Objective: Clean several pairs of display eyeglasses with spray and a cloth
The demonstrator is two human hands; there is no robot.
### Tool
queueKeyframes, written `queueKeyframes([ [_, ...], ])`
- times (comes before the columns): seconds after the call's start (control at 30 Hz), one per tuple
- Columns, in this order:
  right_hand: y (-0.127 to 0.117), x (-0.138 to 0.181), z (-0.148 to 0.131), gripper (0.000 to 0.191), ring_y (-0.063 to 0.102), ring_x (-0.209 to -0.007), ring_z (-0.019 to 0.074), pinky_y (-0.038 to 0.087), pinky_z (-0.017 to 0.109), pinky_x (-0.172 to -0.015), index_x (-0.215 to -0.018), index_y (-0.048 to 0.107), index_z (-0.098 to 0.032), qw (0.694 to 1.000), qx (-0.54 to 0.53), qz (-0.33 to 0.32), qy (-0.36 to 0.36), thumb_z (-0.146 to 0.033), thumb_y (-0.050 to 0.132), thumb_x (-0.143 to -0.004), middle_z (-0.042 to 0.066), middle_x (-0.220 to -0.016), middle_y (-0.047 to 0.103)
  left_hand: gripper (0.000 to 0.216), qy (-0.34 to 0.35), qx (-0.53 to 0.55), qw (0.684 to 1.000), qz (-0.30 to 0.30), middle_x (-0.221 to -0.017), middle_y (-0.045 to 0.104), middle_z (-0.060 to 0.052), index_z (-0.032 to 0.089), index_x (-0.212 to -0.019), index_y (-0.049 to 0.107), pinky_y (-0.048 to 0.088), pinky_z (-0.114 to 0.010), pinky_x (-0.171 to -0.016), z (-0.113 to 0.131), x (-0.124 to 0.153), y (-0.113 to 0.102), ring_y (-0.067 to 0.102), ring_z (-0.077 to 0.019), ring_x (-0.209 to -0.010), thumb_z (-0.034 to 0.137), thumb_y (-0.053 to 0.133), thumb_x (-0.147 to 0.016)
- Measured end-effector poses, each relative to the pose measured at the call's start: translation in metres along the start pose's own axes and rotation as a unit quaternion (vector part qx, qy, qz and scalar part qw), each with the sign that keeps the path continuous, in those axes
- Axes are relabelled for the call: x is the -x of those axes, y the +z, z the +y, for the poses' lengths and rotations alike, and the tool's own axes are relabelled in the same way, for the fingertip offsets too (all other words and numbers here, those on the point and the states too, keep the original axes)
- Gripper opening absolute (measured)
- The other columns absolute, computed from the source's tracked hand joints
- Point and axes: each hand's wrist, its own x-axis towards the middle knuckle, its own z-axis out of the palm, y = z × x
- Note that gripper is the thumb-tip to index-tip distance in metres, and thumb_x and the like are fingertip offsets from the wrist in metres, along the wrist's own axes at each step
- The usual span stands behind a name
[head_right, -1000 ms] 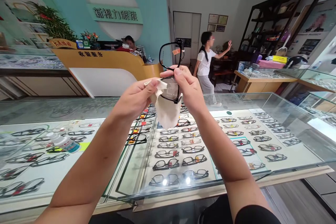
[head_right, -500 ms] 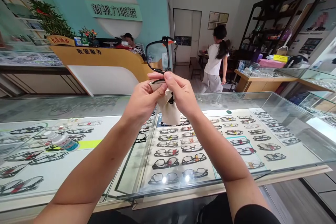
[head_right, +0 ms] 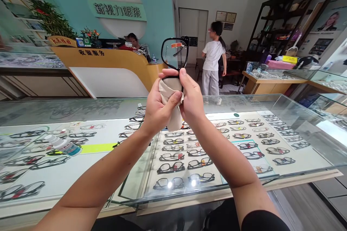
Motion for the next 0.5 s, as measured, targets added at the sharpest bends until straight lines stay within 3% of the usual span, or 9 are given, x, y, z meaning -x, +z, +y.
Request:
queueKeyframes([
  [0.13,0.020,0.014,0.002,0.061,0.073,-0.139,0.0333,0.066,0.049,-0.110,-0.127,0.080,-0.030,0.999,0.010,-0.038,-0.006,-0.082,0.064,-0.100,0.010,-0.124,0.085,0.057,0.022,-0.033,0.995,0.088,-0.112,0.075,-0.009,0.023,-0.127,0.065,0.061,-0.034,-0.089,0.000,0.008,0.007,0.075,-0.0250,-0.106,0.071,0.078,-0.099],
  [0.27,0.033,0.028,0.003,0.070,0.072,-0.141,0.0326,0.064,0.049,-0.113,-0.128,0.080,-0.030,1.000,0.006,-0.019,-0.004,-0.087,0.047,-0.105,0.011,-0.125,0.084,0.056,0.008,-0.025,0.991,0.131,-0.110,0.074,-0.007,0.024,-0.123,0.070,0.061,-0.034,-0.088,0.002,0.012,0.009,0.074,-0.0255,-0.110,0.075,0.073,-0.100],
  [0.4,0.030,0.027,0.001,0.065,0.070,-0.146,0.0321,0.063,0.050,-0.116,-0.125,0.081,-0.031,1.000,-0.019,0.015,0.014,-0.081,0.044,-0.108,0.010,-0.125,0.085,0.058,-0.008,-0.016,0.993,0.121,-0.095,0.072,-0.005,0.025,-0.115,0.074,0.060,-0.034,-0.080,0.004,0.008,0.004,0.073,-0.0250,-0.099,0.080,0.061,-0.104],
  [0.5,0.018,0.017,-0.004,0.063,0.071,-0.144,0.0312,0.064,0.048,-0.115,-0.121,0.080,-0.030,1.000,-0.022,0.016,-0.006,-0.081,0.046,-0.107,0.009,-0.130,0.084,0.056,-0.012,0.004,0.999,0.046,-0.095,0.072,-0.006,0.023,-0.112,0.076,0.059,-0.034,-0.080,0.006,-0.001,-0.006,0.072,-0.0243,-0.096,0.078,0.065,-0.103],
])
